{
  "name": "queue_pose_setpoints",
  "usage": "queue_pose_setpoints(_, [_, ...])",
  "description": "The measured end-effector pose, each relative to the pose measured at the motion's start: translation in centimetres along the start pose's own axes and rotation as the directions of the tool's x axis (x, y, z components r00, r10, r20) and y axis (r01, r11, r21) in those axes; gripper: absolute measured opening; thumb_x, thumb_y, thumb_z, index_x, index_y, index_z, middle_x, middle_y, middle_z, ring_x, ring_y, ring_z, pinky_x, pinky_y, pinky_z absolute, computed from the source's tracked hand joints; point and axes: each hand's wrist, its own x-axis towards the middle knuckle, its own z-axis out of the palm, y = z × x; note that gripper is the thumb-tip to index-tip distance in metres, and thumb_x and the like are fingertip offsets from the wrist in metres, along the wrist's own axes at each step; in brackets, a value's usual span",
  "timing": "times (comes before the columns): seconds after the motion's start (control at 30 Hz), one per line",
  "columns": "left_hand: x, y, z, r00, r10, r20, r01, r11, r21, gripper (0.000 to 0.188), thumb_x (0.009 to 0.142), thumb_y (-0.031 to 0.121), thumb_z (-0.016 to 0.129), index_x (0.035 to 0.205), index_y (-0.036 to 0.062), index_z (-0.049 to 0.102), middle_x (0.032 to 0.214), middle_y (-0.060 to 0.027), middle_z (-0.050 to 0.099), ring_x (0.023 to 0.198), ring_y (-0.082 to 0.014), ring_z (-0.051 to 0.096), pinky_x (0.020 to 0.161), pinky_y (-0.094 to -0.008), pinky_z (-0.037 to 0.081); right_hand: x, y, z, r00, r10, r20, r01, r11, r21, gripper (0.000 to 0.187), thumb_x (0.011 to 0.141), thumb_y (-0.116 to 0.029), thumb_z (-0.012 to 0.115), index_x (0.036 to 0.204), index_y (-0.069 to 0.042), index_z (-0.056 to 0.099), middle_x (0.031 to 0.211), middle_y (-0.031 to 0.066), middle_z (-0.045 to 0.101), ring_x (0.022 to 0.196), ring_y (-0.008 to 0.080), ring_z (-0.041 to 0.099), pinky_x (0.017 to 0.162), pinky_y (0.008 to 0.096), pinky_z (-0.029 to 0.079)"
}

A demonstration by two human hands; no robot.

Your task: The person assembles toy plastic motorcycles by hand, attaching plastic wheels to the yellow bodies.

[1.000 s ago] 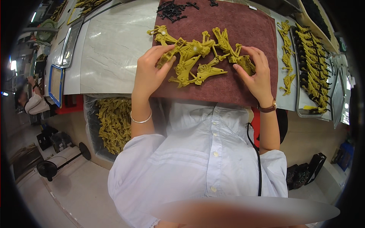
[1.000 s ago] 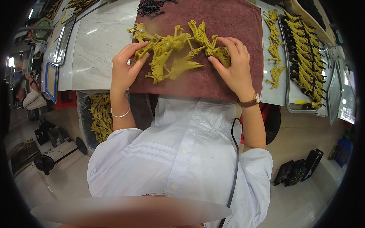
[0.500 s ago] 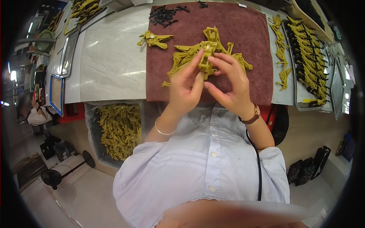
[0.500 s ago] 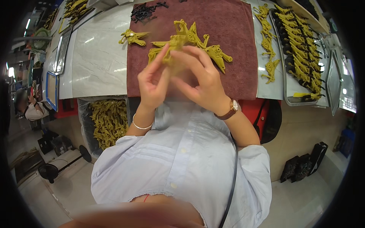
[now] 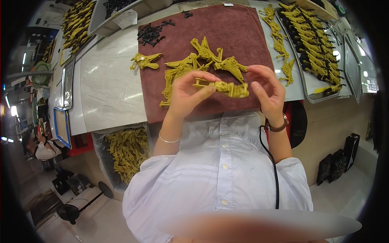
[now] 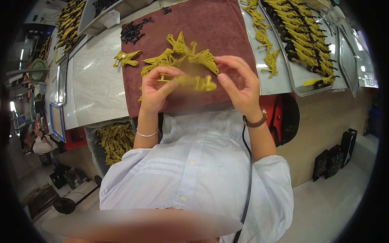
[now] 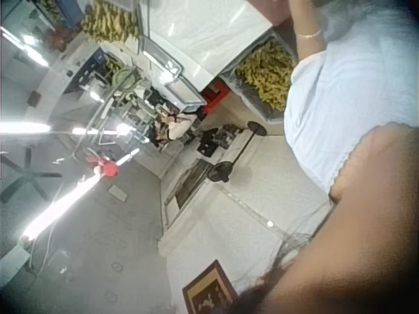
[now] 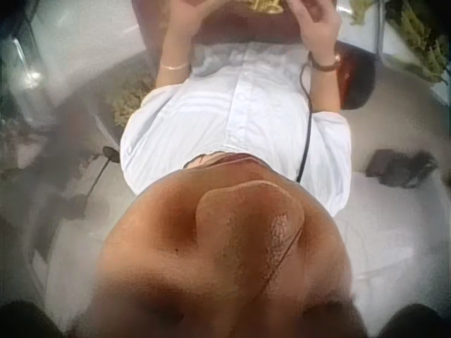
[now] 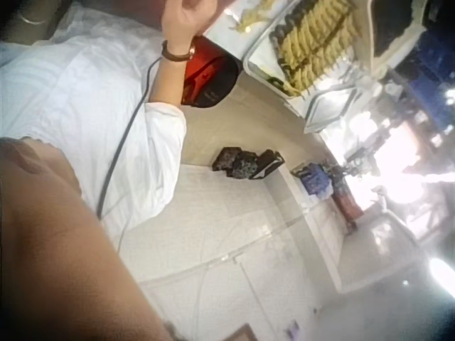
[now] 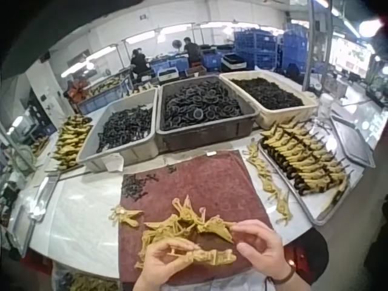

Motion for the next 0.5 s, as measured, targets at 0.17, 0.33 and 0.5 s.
queue_pose_setpoints(0.17, [0.3, 0.7, 0.7, 0.988, -0.099, 0.122, 0.094, 0.994, 0.049, 0.021, 0.082, -0.007, 0.067, 0.103, -0.0027, 0.063, 0.1, -0.0109, 0.066, 0.099, -0.0173, 0.063, 0.086, -0.0315, 0.052, 0.4, -1.8, -1.2, 0.883, -0.014, 0.469, 0.016, 1.0, 0.0, 0.018, 0.082, -0.002, 0.064, 0.099, 0.0, 0.07, 0.106, 0.0131, 0.069, 0.097, 0.0231, 0.067, 0.084, 0.0324, 0.052])
queue_pose_setpoints(0.33, [1.1, -0.7, 0.8, 0.998, 0.047, -0.045, -0.036, 0.978, 0.206, 0.018, 0.083, -0.006, 0.066, 0.1, -0.0009, 0.063, 0.099, -0.0069, 0.065, 0.09, -0.0124, 0.061, 0.08, -0.0254, 0.048, -1.6, -1.7, 0.1, 0.897, 0.024, 0.441, -0.16, 0.949, 0.273, 0.023, 0.08, 0.001, 0.061, 0.102, 0.0, 0.068, 0.118, 0.0149, 0.064, 0.105, 0.023, 0.066, 0.091, 0.0335, 0.051])
queue_pose_setpoints(0.5, [1.5, -1.7, 1.5, 0.977, 0.082, -0.198, -0.061, 0.992, 0.112, 0.018, 0.087, -0.006, 0.062, 0.104, -0.0006, 0.058, 0.097, -0.0076, 0.062, 0.088, -0.014, 0.06, 0.079, -0.027, 0.049, -2.4, -0.9, 0.9, 0.918, 0.119, 0.379, -0.202, 0.961, 0.187, 0.03, 0.08, 0.004, 0.057, 0.11, 0.0, 0.064, 0.126, 0.0159, 0.06, 0.111, 0.0241, 0.063, 0.093, 0.0356, 0.051])
